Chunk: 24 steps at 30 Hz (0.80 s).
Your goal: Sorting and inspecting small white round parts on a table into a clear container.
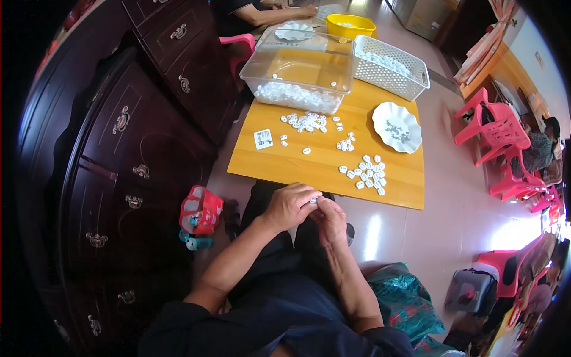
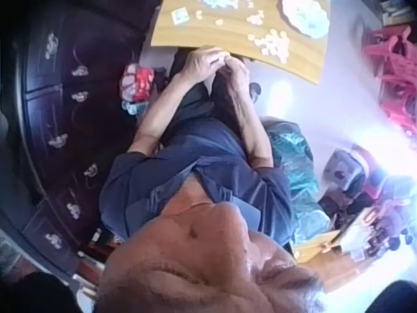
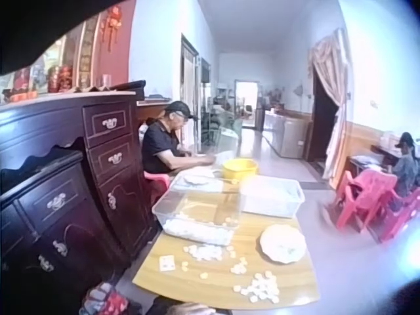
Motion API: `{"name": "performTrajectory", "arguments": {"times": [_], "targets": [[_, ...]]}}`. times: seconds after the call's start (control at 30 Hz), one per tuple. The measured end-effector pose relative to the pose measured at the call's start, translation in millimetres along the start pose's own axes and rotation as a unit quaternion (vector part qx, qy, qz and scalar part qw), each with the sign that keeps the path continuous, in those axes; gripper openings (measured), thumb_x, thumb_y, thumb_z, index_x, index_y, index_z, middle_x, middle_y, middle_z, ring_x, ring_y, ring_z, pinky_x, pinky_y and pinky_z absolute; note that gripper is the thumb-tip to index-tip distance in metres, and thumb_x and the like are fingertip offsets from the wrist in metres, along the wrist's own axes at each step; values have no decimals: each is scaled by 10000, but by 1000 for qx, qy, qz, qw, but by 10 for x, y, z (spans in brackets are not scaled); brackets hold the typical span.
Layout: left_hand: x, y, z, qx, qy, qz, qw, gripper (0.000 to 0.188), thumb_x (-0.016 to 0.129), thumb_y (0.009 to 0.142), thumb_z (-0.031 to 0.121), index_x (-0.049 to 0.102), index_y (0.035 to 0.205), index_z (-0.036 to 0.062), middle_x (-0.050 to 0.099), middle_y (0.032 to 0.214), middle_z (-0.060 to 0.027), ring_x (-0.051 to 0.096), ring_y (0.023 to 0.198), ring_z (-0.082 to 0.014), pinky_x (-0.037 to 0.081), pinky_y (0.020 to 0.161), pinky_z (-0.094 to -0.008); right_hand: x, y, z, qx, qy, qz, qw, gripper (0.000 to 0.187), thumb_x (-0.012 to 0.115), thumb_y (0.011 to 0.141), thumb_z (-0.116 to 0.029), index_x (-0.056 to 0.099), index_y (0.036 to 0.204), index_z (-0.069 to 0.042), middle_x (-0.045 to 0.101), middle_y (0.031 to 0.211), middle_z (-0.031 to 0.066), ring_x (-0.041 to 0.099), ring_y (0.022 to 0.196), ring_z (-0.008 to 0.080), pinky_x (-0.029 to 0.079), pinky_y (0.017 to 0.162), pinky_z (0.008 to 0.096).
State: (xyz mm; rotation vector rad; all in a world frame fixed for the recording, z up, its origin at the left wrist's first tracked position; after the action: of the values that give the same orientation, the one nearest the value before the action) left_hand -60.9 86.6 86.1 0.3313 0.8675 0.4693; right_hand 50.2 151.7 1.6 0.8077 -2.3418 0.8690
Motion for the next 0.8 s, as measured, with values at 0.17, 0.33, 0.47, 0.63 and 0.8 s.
{"name": "performTrajectory", "arguments": {"times": [0.17, 0.33, 0.47, 0.63, 0.8], "targets": [[75, 52, 35, -2, -8, -3, 1000, 219, 736, 811, 108, 709, 1010, 21, 712, 977, -140, 691, 925, -322, 559, 798, -384, -29, 7, -83, -64, -7, 8, 998, 173, 626, 969, -153, 718, 928, -12, 664, 784, 6, 567, 683, 84, 437, 653, 231], [142, 120, 103, -27, -12, -18, 999, 248, 720, 821, 94, 674, 1059, 42, 701, 1006, -139, 681, 938, -337, 551, 805, -400, -125, 50, -127, -96, -47, 35, 994, 191, 623, 975, -156, 716, 899, -8, 639, 761, -8, 544, 685, 70, 420, 655, 222], [169, 157, 68, -34, -14, -21, 999, 182, 705, 830, 96, 663, 997, 36, 692, 956, -139, 675, 909, -345, 541, 778, -414, -139, 52, -137, -105, -57, 42, 992, 217, 606, 997, -179, 705, 911, -6, 624, 752, -15, 532, 683, 62, 419, 635, 224], [269, 295, -210, -70, 45, -19, 996, 170, 672, 849, 119, 670, 989, 22, 682, 915, -150, 670, 866, -354, 537, 746, -434, -193, 15, -72, -34, -26, 64, 997, 204, 573, 1016, -228, 674, 1065, -58, 729, 921, 44, 649, 732, 102, 530, 697, 241], [520, 574, -422, -127, 94, -54, 986, 212, 631, 881, 136, 679, 1050, 18, 684, 952, -162, 665, 897, -366, 536, 779, -468, -279, 25, 57, -10, -58, 45, 997, 214, 574, 1018, -247, 677, 1070, -66, 746, 982, 60, 674, 769, 110, 519, 706, 236]]}}
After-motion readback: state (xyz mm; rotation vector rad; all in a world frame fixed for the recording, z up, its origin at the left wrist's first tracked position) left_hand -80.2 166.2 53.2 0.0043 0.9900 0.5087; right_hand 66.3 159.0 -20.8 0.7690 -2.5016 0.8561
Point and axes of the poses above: each hand's wrist, its own y-axis towards the middle knuckle, its own x-axis out of the palm, z = x × y, the point moved 5 cm from there along y, towards the middle knuckle
